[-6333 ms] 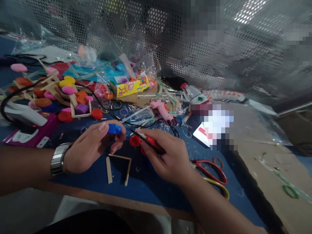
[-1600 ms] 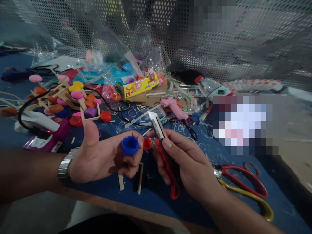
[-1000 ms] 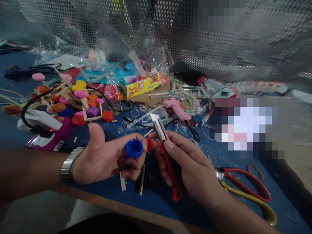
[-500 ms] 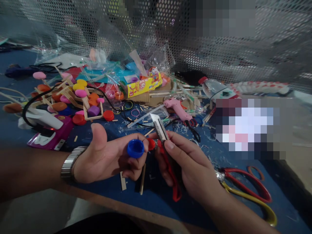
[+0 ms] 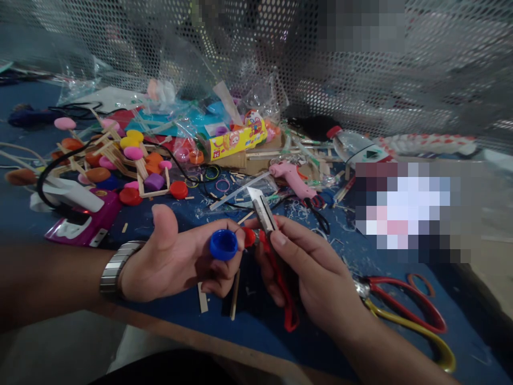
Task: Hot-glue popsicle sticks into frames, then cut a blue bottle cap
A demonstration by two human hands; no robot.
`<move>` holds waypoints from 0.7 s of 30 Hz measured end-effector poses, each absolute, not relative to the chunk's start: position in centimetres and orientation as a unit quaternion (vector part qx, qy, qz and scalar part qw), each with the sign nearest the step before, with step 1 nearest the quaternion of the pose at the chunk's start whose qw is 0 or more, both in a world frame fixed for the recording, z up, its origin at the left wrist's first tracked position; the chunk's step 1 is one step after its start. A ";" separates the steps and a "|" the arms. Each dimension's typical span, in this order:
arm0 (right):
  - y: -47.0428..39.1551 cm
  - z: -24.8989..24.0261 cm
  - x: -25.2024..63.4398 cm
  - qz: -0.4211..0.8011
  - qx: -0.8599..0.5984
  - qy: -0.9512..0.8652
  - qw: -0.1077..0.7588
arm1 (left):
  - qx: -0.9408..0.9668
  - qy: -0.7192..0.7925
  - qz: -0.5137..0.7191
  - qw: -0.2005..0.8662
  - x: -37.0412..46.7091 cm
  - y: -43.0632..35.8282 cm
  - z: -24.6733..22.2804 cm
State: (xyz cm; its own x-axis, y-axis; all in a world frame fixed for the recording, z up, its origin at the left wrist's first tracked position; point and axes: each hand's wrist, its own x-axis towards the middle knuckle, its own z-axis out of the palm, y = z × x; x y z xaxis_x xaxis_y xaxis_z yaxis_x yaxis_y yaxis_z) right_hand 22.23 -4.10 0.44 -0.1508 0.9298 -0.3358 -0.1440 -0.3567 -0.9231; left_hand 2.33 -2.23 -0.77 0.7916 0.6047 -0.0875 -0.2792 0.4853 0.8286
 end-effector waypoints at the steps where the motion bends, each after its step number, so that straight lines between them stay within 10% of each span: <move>1: -4.1 0.5 22.2 0.648 -0.510 -0.386 0.414 | 0.434 0.187 0.263 0.841 2.3 -2.2 -0.8; 21: -3.7 0.9 22.2 0.695 -0.367 -0.495 0.370 | 0.345 0.158 -0.043 0.924 2.9 -2.8 -0.7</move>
State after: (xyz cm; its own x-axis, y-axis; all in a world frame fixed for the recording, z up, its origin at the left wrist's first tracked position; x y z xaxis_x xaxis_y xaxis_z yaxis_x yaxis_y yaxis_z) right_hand 22.25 -3.68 0.87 -0.4567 0.8781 -0.1430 -0.1515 -0.2351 -0.9601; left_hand 2.95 -2.78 -0.70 0.9464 0.0291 -0.3217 0.1890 0.7578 0.6245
